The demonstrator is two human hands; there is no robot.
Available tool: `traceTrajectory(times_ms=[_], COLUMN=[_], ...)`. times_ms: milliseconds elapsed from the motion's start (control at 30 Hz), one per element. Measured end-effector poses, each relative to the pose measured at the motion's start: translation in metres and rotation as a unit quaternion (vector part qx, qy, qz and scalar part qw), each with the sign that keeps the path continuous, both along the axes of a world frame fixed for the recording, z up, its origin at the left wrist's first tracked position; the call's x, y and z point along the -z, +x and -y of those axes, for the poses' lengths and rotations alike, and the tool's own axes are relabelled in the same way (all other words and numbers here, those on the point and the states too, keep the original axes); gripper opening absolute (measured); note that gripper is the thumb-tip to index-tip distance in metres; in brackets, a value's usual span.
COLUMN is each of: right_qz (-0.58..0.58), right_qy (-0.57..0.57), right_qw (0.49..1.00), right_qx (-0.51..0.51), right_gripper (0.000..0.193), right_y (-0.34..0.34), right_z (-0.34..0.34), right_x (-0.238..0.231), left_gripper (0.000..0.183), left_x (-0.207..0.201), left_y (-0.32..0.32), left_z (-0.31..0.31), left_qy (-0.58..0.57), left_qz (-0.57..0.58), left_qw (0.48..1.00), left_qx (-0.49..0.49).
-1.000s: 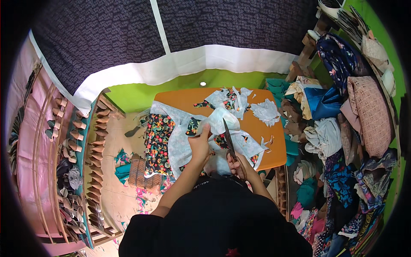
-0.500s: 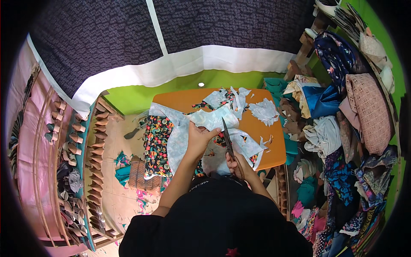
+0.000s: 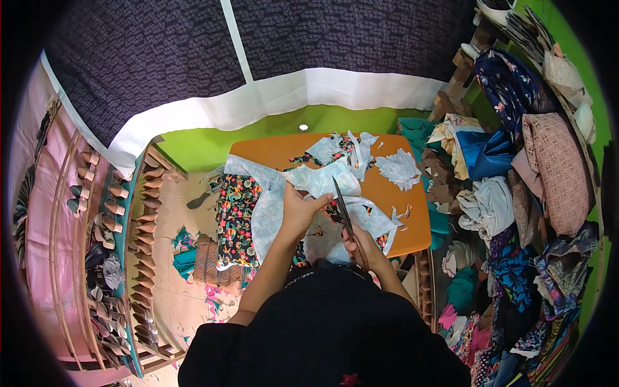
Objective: Cutting pieces of floral and solid-colored fabric using large scissors on a wooden table.
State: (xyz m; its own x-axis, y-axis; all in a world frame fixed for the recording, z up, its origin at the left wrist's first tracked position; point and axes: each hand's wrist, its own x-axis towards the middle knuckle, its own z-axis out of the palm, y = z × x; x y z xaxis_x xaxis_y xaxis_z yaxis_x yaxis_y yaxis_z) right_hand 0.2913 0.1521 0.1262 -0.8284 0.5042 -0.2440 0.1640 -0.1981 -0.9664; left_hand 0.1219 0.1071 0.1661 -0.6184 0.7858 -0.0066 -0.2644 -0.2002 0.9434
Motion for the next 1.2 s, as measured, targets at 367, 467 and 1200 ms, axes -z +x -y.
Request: traceTrajectory(times_ms=[367,467,1200], right_qz=[0.020,0.014,0.026], right_qy=[0.182,0.193,0.223], right_qw=[0.983,0.981,0.974], right_qx=[-0.026,-0.023,-0.017], right_gripper=[0.011,0.014,0.049], right_y=[0.004,0.002,0.006], right_z=[-0.011,-0.010,-0.007], right_x=[0.014,0.010,-0.009], left_gripper=[0.065,0.066,0.068], left_x=[-0.001,-0.001,-0.002], left_y=[-0.005,-0.006,-0.011], left_z=[-0.004,-0.004,-0.001], left_qy=[0.024,0.021,-0.002], left_qz=[-0.019,-0.020,-0.015], left_qw=[1.000,1.000,0.999], left_qx=[0.005,0.008,0.029])
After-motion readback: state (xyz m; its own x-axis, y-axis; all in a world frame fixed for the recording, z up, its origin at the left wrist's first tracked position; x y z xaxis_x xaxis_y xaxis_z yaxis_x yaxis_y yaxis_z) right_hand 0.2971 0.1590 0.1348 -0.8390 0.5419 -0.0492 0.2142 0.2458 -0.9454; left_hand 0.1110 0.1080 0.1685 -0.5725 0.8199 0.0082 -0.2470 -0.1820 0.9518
